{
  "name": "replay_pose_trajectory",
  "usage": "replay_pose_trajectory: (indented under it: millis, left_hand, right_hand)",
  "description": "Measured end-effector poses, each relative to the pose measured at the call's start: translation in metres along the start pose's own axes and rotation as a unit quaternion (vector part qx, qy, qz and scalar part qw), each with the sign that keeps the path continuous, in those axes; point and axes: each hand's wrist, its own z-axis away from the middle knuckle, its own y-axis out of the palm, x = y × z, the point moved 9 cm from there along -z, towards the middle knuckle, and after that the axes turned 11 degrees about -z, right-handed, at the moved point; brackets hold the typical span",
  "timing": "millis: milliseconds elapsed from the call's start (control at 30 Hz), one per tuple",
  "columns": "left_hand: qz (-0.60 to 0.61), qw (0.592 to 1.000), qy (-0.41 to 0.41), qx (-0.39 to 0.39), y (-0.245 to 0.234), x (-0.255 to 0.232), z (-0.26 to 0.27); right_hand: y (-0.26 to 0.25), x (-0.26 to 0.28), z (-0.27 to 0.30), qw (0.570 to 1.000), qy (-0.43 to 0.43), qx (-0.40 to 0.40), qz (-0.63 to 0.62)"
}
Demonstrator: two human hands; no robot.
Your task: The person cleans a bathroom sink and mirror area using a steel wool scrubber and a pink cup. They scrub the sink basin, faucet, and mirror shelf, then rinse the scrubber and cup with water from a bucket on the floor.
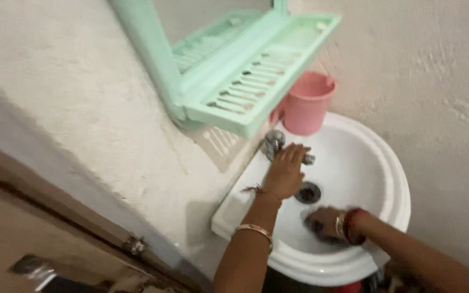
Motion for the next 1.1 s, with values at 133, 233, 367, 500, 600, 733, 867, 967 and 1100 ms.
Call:
replay_pose_trajectory:
  millis: [133, 233, 367, 500, 600, 733, 867, 967, 1100]
  left_hand:
    - [0.043, 0.999, -0.008, 0.033, -0.016, -0.009, -0.008]
    - [0.097, 0.993, 0.016, -0.073, -0.083, -0.047, -0.002]
    - [0.047, 0.970, 0.100, -0.217, -0.197, -0.117, 0.029]
    - [-0.108, 0.899, 0.164, -0.391, -0.293, -0.153, 0.059]
    - [-0.132, 0.909, 0.049, -0.393, -0.331, -0.126, 0.045]
    - [-0.139, 0.903, -0.035, -0.405, -0.348, -0.098, 0.043]
    - [-0.122, 0.908, -0.045, -0.398, -0.344, -0.083, 0.039]
    - [-0.120, 0.907, -0.053, -0.401, -0.338, -0.077, 0.043]
    - [-0.097, 0.904, -0.034, -0.415, -0.335, -0.073, 0.039]
  right_hand:
    - [-0.032, -0.007, 0.019, 0.931, -0.030, -0.052, -0.361]
    - [-0.094, -0.008, 0.074, 0.883, 0.015, -0.149, -0.444]
    - [-0.229, 0.034, 0.162, 0.860, -0.004, -0.344, -0.378]
    - [-0.321, 0.118, 0.230, 0.823, -0.021, -0.512, -0.244]
    - [-0.361, 0.197, 0.224, 0.820, -0.142, -0.547, -0.085]
    - [-0.386, 0.259, 0.177, 0.864, -0.120, -0.483, 0.079]
    - [-0.359, 0.278, 0.145, 0.935, -0.036, -0.351, 0.024]
    - [-0.337, 0.318, 0.150, 0.889, -0.264, -0.356, 0.116]
    - [-0.378, 0.279, 0.148, 0.888, -0.177, -0.412, 0.098]
